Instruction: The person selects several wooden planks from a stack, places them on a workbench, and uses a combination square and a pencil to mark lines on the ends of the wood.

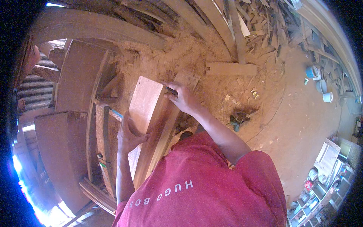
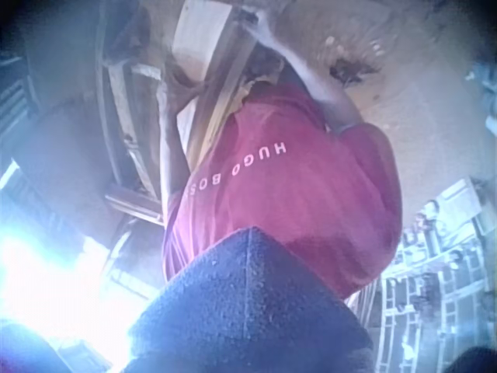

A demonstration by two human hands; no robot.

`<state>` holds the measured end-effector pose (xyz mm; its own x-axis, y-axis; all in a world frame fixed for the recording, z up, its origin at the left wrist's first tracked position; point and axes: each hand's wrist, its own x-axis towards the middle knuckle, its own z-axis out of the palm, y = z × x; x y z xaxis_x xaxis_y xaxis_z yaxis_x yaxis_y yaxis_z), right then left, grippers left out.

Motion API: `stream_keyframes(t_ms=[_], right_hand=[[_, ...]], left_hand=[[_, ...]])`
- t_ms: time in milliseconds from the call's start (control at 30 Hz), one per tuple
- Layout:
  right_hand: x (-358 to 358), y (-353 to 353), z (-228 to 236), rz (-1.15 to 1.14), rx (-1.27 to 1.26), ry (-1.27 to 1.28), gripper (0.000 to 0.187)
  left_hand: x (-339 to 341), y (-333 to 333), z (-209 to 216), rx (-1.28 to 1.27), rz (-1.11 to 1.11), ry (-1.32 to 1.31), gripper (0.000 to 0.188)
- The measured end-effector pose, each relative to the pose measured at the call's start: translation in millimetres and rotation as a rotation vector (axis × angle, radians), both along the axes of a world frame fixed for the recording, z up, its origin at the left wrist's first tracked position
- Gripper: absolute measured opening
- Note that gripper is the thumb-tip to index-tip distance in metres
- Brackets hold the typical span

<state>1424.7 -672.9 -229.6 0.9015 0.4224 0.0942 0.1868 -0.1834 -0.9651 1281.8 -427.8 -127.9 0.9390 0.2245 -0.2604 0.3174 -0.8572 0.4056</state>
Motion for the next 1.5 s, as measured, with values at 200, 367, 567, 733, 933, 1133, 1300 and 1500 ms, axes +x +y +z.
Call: stream_keyframes(t_ms=[200, 367, 567, 733, 933, 1133, 1300, 1500], right_hand=[[2.7, -3.8, 0.4, 0.005, 0.024, -0.046, 0.043], [6.6, -2.2, -3.5, 0.004, -0.033, -0.11, 0.041], [12.6, -0.6, -7.0, -0.004, 0.023, -0.084, 0.039], [15.3, -3.7, -4.4, 0.062, 0.004, -0.023, 0.04], [24.4, -6.9, -6.8, 0.143, -0.044, -0.001, 0.038], [26.8, -10.3, -1.4, 0.177, -0.08, 0.04, 0.025], [27.5, -9.1, 3.9, 0.193, -0.057, 0.089, 0.031], [23.0, -7.5, -9.1, 0.197, -0.026, 0.088, 0.035]], left_hand=[[3.0, -4.6, 3.8, 0.052, 0.023, 0.021, 0.125], [5.2, -8.3, 5.1, 0.026, 0.065, 0.028, 0.127], [11.0, -11.1, 3.6, 0.012, 0.114, 0.08, 0.127], [13.9, -13.9, 4.5, 0.013, 0.155, 0.107, 0.127], [1.7, -6.9, -10.7, 0.002, 0.109, 0.014, 0.125], [-17.2, 7.9, -38.1, 0.121, -0.026, -0.14, 0.127], [-18.4, 13.2, -46.0, 0.157, -0.2, -0.294, 0.124], [-21.1, 19.3, -46.3, 0.085, -0.154, -0.184, 0.126]])
